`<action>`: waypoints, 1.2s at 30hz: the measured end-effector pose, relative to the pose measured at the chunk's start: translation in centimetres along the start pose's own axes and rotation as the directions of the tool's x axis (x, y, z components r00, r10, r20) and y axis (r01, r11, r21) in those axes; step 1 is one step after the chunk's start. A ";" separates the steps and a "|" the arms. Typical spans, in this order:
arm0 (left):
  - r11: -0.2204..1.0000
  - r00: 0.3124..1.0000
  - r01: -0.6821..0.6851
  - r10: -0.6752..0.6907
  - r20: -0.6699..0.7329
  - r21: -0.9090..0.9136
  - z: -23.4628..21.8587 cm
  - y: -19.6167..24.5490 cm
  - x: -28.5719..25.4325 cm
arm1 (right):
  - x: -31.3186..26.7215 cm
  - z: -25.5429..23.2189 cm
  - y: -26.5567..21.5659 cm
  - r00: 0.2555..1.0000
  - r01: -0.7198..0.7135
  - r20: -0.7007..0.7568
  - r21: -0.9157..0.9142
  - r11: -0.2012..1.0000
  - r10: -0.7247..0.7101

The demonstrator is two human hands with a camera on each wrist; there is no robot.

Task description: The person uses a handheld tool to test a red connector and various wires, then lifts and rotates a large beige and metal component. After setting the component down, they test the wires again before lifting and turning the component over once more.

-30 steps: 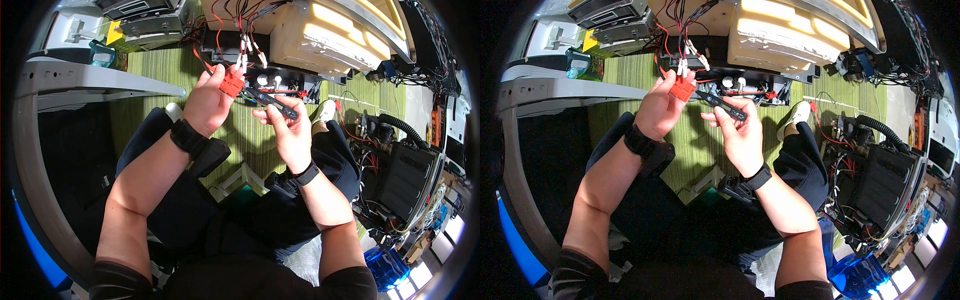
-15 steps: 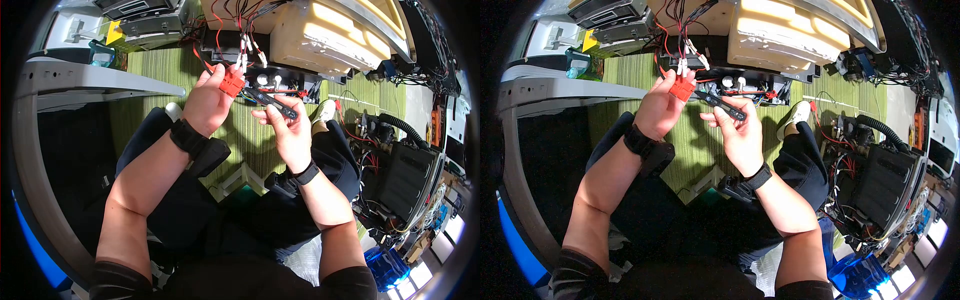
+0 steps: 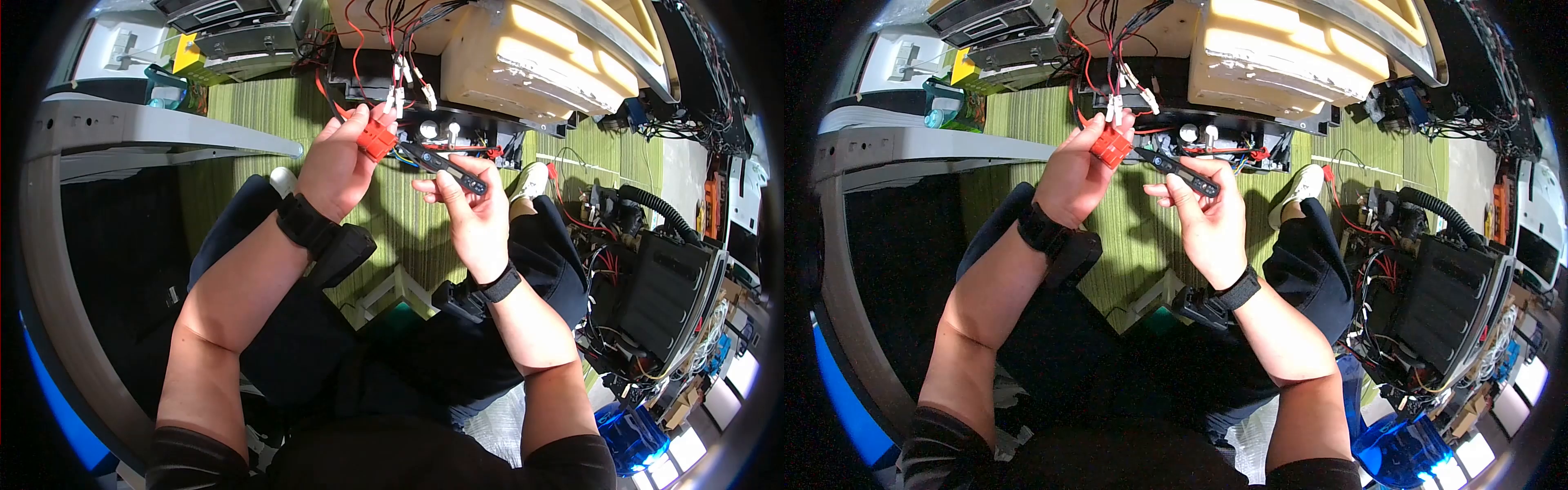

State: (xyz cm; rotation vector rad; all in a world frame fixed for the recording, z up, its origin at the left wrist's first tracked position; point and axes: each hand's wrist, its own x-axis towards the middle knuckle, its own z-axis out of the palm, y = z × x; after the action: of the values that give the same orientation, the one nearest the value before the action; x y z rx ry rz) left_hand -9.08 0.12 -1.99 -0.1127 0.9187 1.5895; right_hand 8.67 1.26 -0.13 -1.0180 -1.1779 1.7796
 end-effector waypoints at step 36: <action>0.983 0.994 0.104 -0.099 0.040 -0.150 -0.4 0.1 0.0 | -0.3 -0.1 0.0 1.000 -0.005 0.009 -0.007 1.000 0.005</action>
State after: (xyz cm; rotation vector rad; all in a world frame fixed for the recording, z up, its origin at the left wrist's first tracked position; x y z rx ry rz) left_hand -9.37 -0.12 -2.25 -0.2372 0.7545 1.5605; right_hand 8.86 0.96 -0.11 -1.0186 -1.1891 1.7868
